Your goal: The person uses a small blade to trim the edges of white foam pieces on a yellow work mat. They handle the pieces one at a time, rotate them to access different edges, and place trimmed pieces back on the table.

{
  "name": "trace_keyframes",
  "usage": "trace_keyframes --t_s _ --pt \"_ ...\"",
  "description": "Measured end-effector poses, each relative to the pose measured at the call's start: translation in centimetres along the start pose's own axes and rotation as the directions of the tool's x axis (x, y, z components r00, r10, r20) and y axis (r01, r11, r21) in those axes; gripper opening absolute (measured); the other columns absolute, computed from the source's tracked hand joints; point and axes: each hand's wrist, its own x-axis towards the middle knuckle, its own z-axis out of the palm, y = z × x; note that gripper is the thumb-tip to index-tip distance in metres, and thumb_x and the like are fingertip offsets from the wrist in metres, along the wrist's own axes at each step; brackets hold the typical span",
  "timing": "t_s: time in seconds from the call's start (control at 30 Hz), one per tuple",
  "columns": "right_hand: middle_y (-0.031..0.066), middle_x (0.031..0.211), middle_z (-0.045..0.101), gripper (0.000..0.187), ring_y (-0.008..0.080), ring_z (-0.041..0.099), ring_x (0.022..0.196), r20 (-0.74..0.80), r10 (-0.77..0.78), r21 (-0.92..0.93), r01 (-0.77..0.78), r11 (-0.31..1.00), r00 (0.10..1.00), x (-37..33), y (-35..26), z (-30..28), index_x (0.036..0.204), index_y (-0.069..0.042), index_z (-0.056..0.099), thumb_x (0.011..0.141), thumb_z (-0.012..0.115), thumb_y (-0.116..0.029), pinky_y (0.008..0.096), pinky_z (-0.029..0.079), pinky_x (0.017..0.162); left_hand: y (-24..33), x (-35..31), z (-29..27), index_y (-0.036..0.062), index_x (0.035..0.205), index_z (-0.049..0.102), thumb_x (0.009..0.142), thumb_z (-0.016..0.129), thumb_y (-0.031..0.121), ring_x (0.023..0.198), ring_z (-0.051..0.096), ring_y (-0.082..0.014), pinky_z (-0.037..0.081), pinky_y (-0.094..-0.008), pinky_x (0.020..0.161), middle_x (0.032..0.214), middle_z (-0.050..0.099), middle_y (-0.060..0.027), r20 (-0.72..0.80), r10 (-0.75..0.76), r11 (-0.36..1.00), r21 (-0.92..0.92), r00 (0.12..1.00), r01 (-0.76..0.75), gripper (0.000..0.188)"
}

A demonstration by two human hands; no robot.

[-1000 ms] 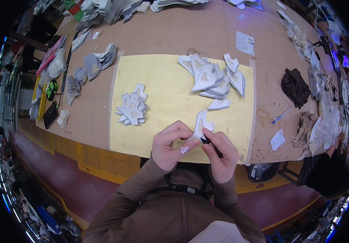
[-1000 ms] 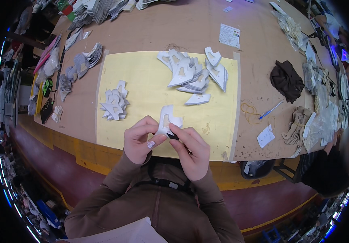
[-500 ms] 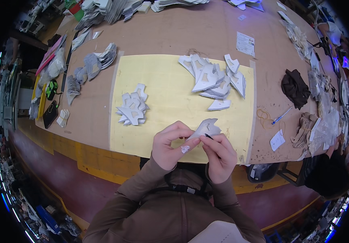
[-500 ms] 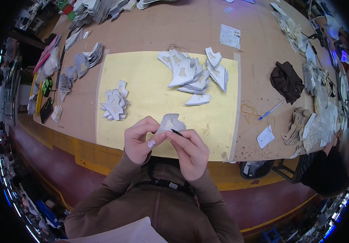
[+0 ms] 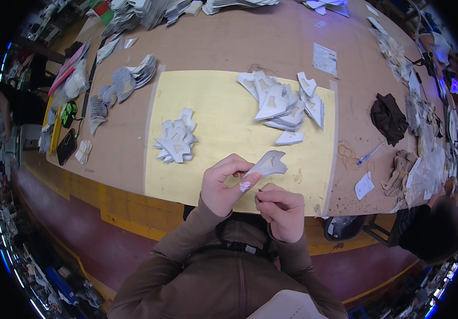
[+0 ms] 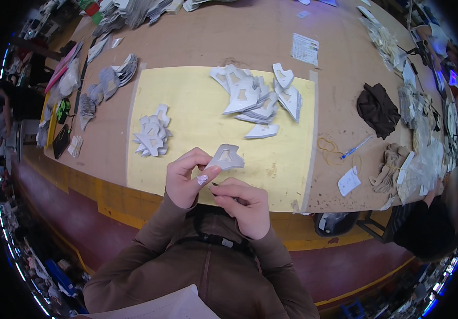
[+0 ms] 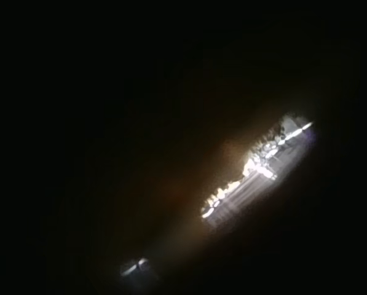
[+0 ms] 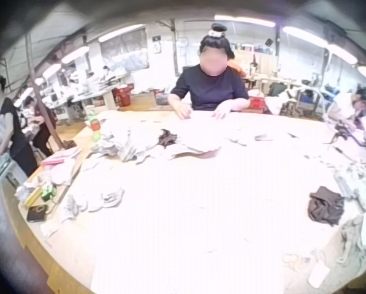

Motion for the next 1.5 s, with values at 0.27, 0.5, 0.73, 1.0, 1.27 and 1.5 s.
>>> trace_keyframes --t_s 0.27,0.5,0.73,1.0,1.27,1.5 --pt "0.007 0.077 0.056 0.042 0.0201 0.054 0.058 0.202 0.052 -0.915 0.169 0.366 0.978 1.0 -2.3 1.5 0.124 -0.011 0.063 0.084 0.063 -0.001 0.0281 0.043 0.054 -0.6 0.1 -1.9 -0.0029 0.092 0.068 0.084 0.069 0.006 0.072 0.056 -0.0145 0.045 -0.0276 0.066 0.081 0.063 -0.0076 -0.106 0.06 0.949 0.314 0.993 -0.024 0.012" --pt "0.007 0.079 0.057 0.042 0.0209 0.055 0.059 0.079 -0.019 -0.928 0.08 0.363 0.997 0.5 -2.6 -1.3 0.125 -0.011 0.062 0.084 0.065 -0.003 0.0282 0.044 0.055 -0.9 0.2 -10.8 -0.0003 0.112 0.065 0.081 0.069 0.005 0.084 0.06 -0.0207 0.047 -0.0306 0.078 0.093 0.064 -0.0105 -0.229 0.282 0.537 0.843 0.931 0.045 0.031" --pt "0.0062 0.088 0.06 0.037 0.0124 0.056 0.072 -0.142 -0.172 -0.858 -0.034 0.513 0.975 0.4 -3.0 -2.2 0.12 -0.005 0.063 0.083 0.069 -0.002 0.0228 0.043 0.059 -0.6 2.5 -4.2 0.0005 0.113 0.063 0.085 0.065 0.008 0.087 0.063 -0.0225 0.049 -0.0334 0.081 0.102 0.064 -0.0128 -0.053 0.089 0.864 0.502 0.995 -0.051 0.028" --pt "0.0089 0.09 0.063 0.032 0.0131 0.057 0.081 -0.202 -0.107 -0.572 -0.029 0.82 0.974 -2.0 -3.9 -1.2 0.118 0.003 0.06 0.087 0.057 0.005 0.025 0.045 0.076 -5.0 6.6 5.6 0.0012 0.106 0.065 0.092 0.057 0.013 0.077 0.062 -0.0314 0.051 -0.0348 0.071 0.088 0.064 -0.0164 0.203 0.146 0.893 0.394 0.968 -0.217 0.019" --pt "0.009 0.088 0.062 0.031 0.0136 0.058 0.076 -0.162 -0.214 -0.724 0.031 0.689 0.963 0.0 -2.4 -2.1 0.12 0.002 0.06 0.09 0.057 0.002 0.0245 0.045 0.071 -3.4 1.4 1.6 -0.0055 0.113 0.064 0.091 0.06 0.003 0.082 0.061 -0.0115 0.05 -0.0254 0.077 0.093 0.066 -0.009 0.134 -0.293 0.867 -0.379 0.947 0.322 0.024" --pt "0.0108 0.086 0.062 0.04 0.0197 0.061 0.067 0.009 -0.354 -0.894 0.166 0.416 0.935 1.9 -2.4 -0.7 0.119 -0.001 0.064 0.08 0.067 0.005 0.0273 0.047 0.06 -1.3 0.6 -0.4 -0.0089 0.105 0.064 0.088 0.062 0.0 0.081 0.057 -0.0105 0.046 -0.0229 0.073 0.089 0.063 -0.0071 0.256 -0.388 0.712 -0.526 0.885 0.465 0.019"
